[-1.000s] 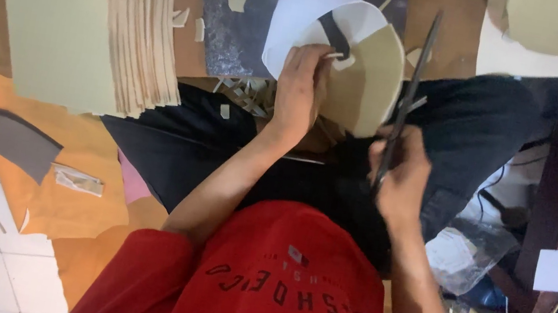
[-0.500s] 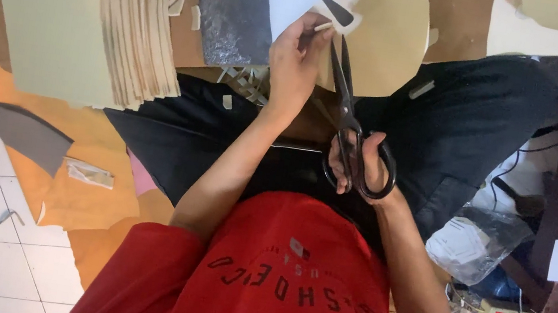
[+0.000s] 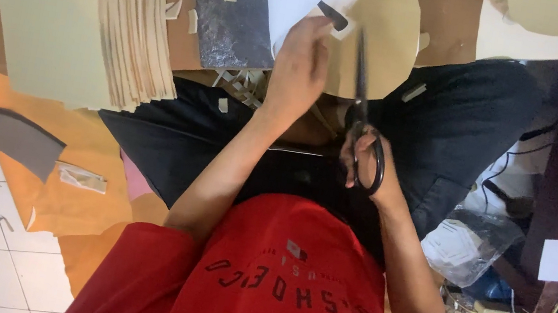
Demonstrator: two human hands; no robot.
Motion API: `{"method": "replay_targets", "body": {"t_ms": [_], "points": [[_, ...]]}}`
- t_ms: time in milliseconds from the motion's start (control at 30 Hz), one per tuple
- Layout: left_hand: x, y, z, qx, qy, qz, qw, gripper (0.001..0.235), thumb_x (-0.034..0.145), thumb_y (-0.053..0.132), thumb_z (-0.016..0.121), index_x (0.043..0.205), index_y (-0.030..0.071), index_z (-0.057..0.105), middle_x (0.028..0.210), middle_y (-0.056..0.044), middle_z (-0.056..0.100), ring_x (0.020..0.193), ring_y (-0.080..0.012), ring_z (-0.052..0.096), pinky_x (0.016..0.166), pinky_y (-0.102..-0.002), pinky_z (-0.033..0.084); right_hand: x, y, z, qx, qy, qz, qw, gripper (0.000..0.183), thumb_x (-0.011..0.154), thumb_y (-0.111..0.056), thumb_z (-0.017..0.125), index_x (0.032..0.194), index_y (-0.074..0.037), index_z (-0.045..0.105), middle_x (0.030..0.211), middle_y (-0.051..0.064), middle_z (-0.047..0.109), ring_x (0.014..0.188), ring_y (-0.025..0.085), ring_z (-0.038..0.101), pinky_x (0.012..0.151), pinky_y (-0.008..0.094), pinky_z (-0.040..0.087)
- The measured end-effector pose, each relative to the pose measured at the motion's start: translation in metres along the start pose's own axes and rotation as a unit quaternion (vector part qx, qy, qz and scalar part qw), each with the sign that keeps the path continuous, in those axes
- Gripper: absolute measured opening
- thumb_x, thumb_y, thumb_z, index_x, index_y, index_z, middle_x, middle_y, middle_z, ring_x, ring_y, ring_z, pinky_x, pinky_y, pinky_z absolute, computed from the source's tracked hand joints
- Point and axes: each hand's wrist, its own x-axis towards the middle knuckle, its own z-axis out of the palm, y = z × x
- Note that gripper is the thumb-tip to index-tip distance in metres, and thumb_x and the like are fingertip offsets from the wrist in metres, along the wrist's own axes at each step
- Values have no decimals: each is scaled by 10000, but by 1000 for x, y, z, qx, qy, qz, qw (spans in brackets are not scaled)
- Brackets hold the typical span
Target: The person sits cross-legged on the floor and uses scissors to cut white material around a beige template. They repeatedly trim the edges, flip the material, and stack the finished pieces on the table.
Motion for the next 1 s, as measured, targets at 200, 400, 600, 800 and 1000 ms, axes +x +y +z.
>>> {"method": "replay_targets", "body": {"t_ms": [200, 400, 600, 800, 1000], "points": [[7, 28, 1, 267, -37, 125, 955, 230, 940, 189, 607, 734, 86, 609, 689, -43, 568, 755, -252, 526, 755, -413, 440, 12, -44, -26, -175, 222, -131, 950, 274, 997, -239, 747, 916, -116, 515, 728, -2, 524, 558, 105, 462, 506, 276, 388], [-2, -14, 35, 255, -116, 94, 955, 416, 1024, 24, 535, 1432, -18, 467, 685, -78, 521, 561, -261, 445, 568, -390, 404, 88, -75, -43, -397, 310, -193, 842, 640, 865, -452, 964, 1048, -73, 482, 934, 79, 688, 811, 346, 692, 677, 462, 516], [-8, -13, 37, 364, -178, 62, 912, 647, 917, -22, 556, 1543, -21, 392, 586, -21, 498, 508, -224, 463, 510, -376, 428, 163, -64, -50, -473, 292, -112, 824, 918, 813, -674, 998, 1152, -38, 428, 907, 156, 670, 776, 470, 673, 606, 597, 509], [-14, -14, 44, 412, -186, 80, 889, 719, 902, -24, 556, 1577, -57, 310, 608, -3, 547, 590, -216, 521, 672, -348, 464, 161, -72, -47, -456, 291, -104, 834, 920, 771, -666, 997, 1234, -66, 476, 1104, 165, 685, 1002, 458, 687, 762, 582, 550], [-18, -6, 11, 215, -132, 67, 965, 562, 1055, 98, 551, 1572, 16, 349, 586, -3, 488, 478, -177, 433, 498, -351, 339, 161, -65, -55, -434, 253, -90, 860, 935, 845, -658, 904, 1332, -46, 392, 1252, 198, 633, 1112, 468, 636, 826, 595, 532]]}}
